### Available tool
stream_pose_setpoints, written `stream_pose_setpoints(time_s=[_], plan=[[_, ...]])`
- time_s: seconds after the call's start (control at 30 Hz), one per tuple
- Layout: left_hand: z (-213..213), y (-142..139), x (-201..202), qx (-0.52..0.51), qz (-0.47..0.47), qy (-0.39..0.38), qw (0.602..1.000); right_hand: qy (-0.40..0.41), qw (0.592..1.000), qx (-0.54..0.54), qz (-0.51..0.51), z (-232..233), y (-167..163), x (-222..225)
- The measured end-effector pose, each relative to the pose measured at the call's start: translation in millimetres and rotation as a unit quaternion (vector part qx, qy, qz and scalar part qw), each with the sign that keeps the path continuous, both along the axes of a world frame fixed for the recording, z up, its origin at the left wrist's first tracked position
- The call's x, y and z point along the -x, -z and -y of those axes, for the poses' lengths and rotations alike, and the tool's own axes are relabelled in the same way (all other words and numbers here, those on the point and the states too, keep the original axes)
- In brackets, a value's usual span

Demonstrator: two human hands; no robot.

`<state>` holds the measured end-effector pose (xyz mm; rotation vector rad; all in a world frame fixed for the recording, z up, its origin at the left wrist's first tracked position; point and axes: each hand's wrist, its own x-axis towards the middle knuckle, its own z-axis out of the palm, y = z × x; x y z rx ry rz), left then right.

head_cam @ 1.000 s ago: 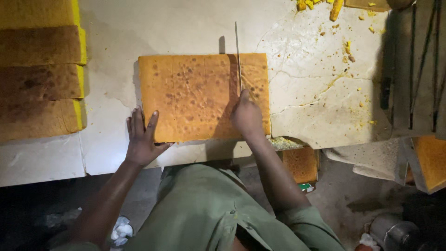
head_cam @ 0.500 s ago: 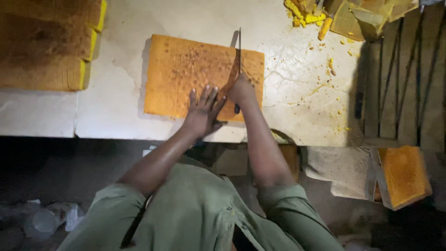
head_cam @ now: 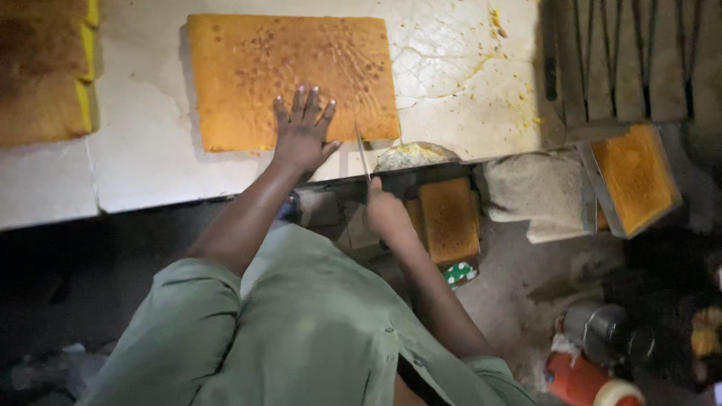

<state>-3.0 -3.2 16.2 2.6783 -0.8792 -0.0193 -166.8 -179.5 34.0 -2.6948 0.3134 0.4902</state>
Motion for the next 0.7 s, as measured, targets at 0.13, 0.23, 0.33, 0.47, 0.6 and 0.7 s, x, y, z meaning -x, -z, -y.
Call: stream_pose_setpoints(time_s=[0.13, 0.23, 0.33, 0.47, 0.6, 0.7], plan=[[-1, -2, -6, -0.006, -0.010, 0.011, 1.000, 0.011, 1.000, 0.026, -0.002, -14, 7, 0], [-3, 7, -13, -0.016, -0.028, 0.041, 0.999, 0.061, 0.998, -0.001, 0.004, -24, 13, -31], [-17, 24, -31, -0.008, -0.074, 0.091, 0.993, 0.098, 0.995, -0.015, -0.015, -28, 15, -54], [-76, 54, -80, 0.059, -0.177, 0.137, 0.973, 0.191, 0.976, -0.066, -0.080, -26, 39, -22], [-170, 67, -114, 0.083, -0.076, 0.077, 0.991, 0.196, 0.975, -0.042, 0.094, -48, 65, 58], [-207, 68, -129, 0.133, -0.124, 0.002, 0.983, 0.280, 0.954, -0.042, 0.096, -86, 79, 102]])
